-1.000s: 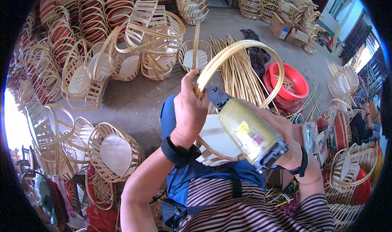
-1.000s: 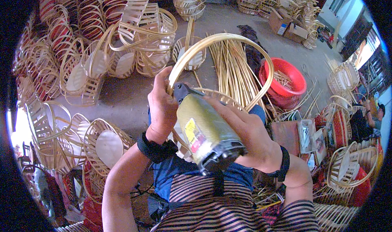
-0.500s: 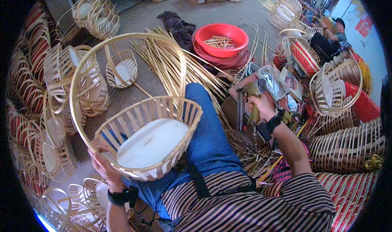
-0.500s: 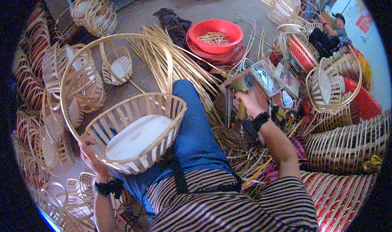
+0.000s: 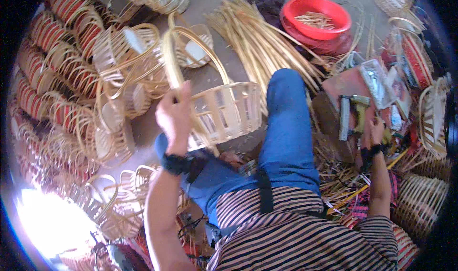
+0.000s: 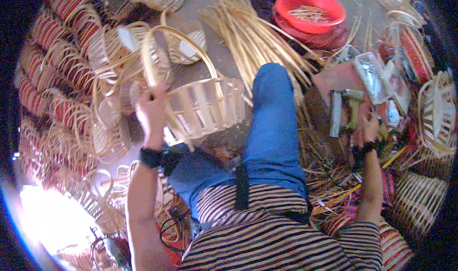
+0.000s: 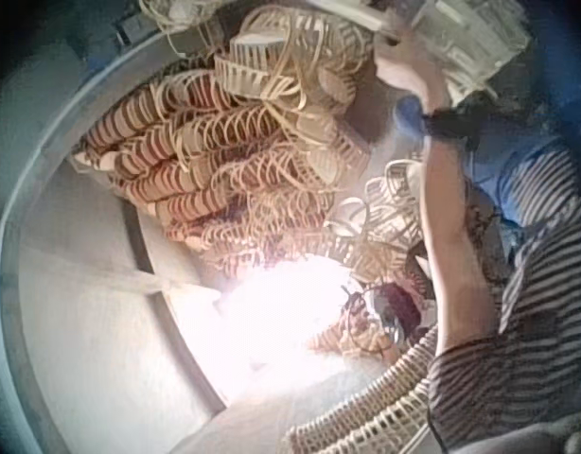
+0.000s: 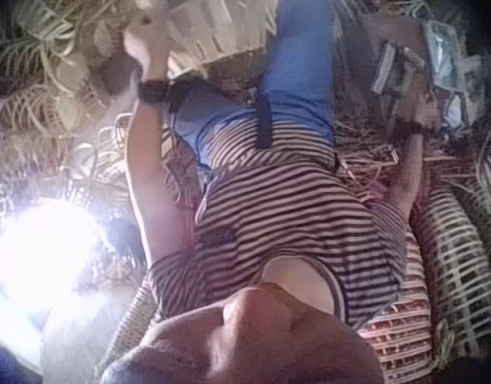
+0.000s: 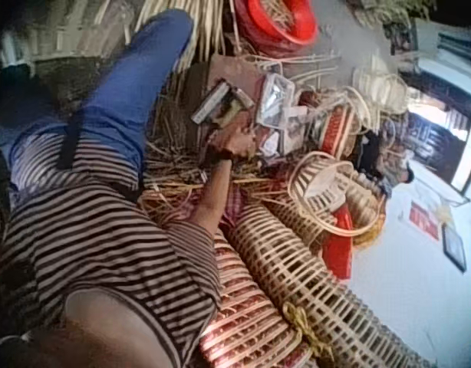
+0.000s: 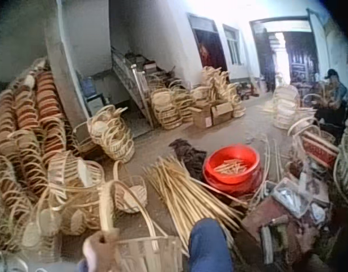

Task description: The person assembles wicker baskets by attaching curved wooden handles to the base and walls using a pneumatic staple gun and trimming excess material with shears.

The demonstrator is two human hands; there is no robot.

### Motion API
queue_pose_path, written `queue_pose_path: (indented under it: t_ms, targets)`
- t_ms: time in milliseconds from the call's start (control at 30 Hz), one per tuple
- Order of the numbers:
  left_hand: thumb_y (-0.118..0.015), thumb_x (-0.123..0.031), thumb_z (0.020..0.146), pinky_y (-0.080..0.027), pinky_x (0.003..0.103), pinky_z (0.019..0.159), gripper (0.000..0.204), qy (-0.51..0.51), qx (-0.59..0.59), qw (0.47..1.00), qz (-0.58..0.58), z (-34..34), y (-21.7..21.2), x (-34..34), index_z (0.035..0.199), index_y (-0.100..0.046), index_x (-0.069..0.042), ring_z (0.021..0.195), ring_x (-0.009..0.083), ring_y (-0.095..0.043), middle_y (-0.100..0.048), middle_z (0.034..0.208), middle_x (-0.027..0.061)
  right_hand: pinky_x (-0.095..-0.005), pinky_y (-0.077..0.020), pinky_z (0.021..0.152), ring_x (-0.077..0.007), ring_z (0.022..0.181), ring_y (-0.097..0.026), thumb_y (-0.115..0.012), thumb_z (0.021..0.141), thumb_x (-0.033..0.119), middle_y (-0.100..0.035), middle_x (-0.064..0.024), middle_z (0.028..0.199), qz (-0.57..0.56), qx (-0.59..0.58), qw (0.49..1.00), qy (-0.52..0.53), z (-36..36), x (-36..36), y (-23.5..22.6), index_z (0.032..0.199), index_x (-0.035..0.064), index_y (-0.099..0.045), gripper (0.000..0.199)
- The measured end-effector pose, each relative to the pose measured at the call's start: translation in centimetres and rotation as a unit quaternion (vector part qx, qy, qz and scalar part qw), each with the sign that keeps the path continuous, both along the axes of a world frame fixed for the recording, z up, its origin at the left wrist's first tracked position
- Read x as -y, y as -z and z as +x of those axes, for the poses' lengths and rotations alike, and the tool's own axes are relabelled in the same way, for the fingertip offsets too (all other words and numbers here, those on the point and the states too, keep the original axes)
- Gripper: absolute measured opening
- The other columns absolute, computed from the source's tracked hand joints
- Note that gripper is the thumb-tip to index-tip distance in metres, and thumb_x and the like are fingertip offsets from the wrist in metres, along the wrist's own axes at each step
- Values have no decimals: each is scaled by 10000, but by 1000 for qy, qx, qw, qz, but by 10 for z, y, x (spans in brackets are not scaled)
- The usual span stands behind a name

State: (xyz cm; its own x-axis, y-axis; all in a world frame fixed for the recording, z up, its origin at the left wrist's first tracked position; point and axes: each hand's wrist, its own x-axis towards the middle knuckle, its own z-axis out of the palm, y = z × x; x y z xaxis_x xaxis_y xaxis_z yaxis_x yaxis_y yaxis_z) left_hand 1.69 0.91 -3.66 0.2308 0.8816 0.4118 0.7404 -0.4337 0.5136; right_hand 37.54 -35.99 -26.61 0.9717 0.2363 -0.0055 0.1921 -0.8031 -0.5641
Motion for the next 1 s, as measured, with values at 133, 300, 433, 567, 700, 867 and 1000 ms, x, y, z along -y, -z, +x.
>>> queue_pose_path:
  t_ms: [133, 300, 433, 567, 700, 867, 1000]
  targets:
    - [-569, -437, 652, -422, 349, 564, 404, -15, -2, 996, -88, 9, 6, 14, 695, -581, -36, 585, 270, -556, -564, 616, 133, -338, -417, 678, -270, 734, -532, -567, 661, 301, -556, -157, 788, -214, 94, 971, 57, 3, 54, 6, 864, -5, -536, 369]
    - [-583, -400, 658, -413, 338, 642, 480, -35, 17, 998, -55, 18, 27, 14, 928, -472, -18, 699, 273, -556, -574, 718, 132, -319, -412, 668, -237, 710, -514, -582, 640, 249, -540, -128, 781, -286, 55, 954, 67, 19, 86, 28, 904, -11, -496, 381]
    - [-590, -359, 668, -405, 333, 623, 584, 27, 23, 999, -36, 17, 31, 24, 1128, -365, -77, 679, 246, -549, -563, 719, 112, -304, -409, 661, -210, 692, -499, -594, 623, 207, -526, -105, 776, -282, 42, 956, 64, 38, 101, 34, 937, -16, -463, 406]
    - [-618, -372, 615, -296, 418, 780, 724, 189, -135, 971, 57, -5, 34, 46, 1221, -291, -149, 863, 269, -444, -478, 865, 125, -289, -405, 654, -184, 673, -485, -606, 607, 165, -513, -82, 771, -239, 81, 966, 56, 55, 125, 35, 969, -21, -431, 443]
    - [-653, -391, 546, -229, 471, 835, 815, 294, -216, 930, 51, -16, 19, 57, 1228, -276, -155, 928, 328, -356, -394, 939, 167, -273, -401, 647, -157, 655, -470, -618, 590, 123, -499, -58, 766, -39, 191, 980, -39, 57, 141, 24, 1002, -26, -399, 490]
    - [-678, -398, 502, -245, 428, 821, 888, 252, -216, 941, 68, -3, 24, 58, 1237, -249, -142, 904, 313, -350, -378, 920, 166, -225, -375, 550, -106, 595, -467, -585, 683, 158, -515, -16, 720, 216, -223, 943, -118, -54, 11, -137, 868, 5, -504, 254]
    - [-676, -378, 507, -218, 444, 856, 879, 250, -193, 947, 56, 0, 27, 58, 1239, -247, -147, 912, 325, -346, -378, 933, 174, -257, -396, 615, -161, 663, -507, -587, 660, 120, -539, -59, 770, 174, -274, 877, -354, -141, -63, -199, 867, 9, -524, 243]
